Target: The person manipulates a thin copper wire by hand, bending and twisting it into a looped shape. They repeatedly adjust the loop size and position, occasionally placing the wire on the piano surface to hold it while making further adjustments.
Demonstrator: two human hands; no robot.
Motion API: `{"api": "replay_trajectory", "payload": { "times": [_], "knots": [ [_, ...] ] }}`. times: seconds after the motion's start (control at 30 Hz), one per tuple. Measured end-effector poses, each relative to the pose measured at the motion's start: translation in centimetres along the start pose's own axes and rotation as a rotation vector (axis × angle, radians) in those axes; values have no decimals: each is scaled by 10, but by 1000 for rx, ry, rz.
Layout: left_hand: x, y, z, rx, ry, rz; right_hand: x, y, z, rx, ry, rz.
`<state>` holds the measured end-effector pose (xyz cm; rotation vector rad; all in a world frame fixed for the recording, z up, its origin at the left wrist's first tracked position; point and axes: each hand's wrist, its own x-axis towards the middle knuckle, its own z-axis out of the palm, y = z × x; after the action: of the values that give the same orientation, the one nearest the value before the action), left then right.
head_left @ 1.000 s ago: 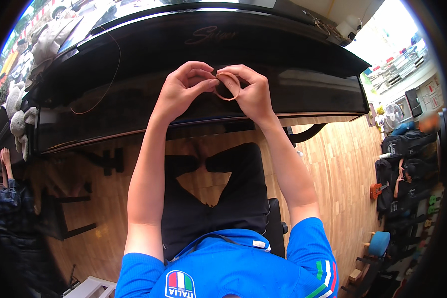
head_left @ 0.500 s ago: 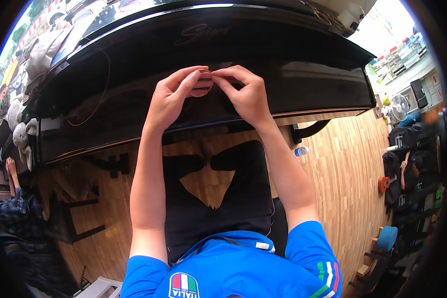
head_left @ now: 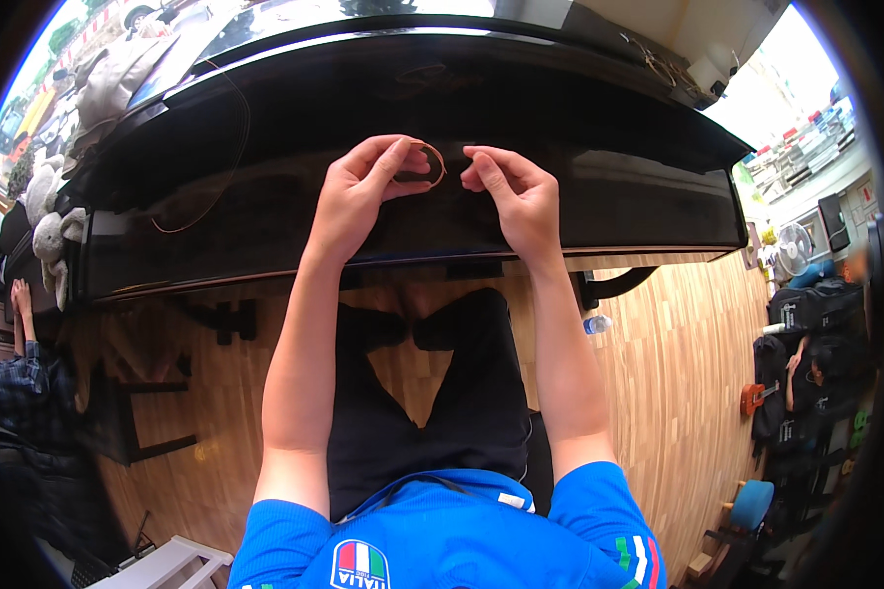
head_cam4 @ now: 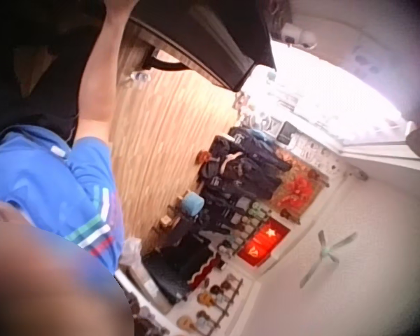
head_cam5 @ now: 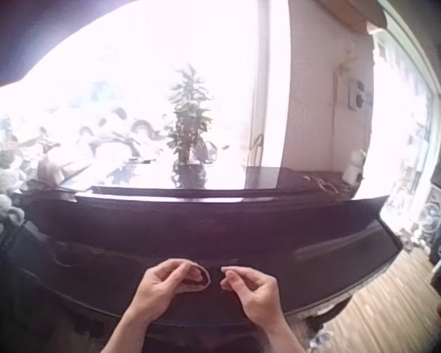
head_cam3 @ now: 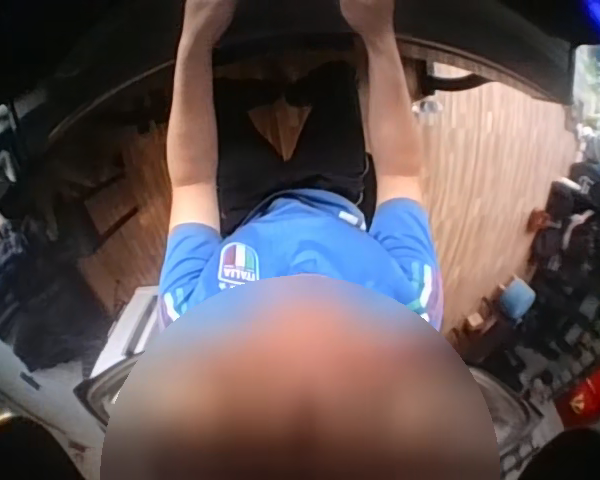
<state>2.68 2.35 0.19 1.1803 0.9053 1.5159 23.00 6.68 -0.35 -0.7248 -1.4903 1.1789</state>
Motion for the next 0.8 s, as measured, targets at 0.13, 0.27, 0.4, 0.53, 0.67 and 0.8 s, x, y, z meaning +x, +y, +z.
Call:
{"api": "replay_trajectory", "payload": {
  "times": [0.13, 0.27, 0.4, 0.53, 0.67, 0.8],
  "knots": [
    [-1, -3, 0, 56, 31, 59, 0, -2, 1, -35, 42, -18],
    [-1, 5, 0, 197, 60, 99, 1, 0, 2, -12, 52, -27],
    [19, 39, 6, 443, 64, 277, 1, 3, 0, -2, 61, -45],
    [88, 93, 3, 623, 216, 432, 0, 2, 2, 9, 67, -52],
    [154, 126, -2, 752, 236, 198, 0, 0, 0, -9, 75, -38],
    [217, 114, -30, 982, 292, 124, 2, 1, 5, -18, 70, -41]
  ]
}}
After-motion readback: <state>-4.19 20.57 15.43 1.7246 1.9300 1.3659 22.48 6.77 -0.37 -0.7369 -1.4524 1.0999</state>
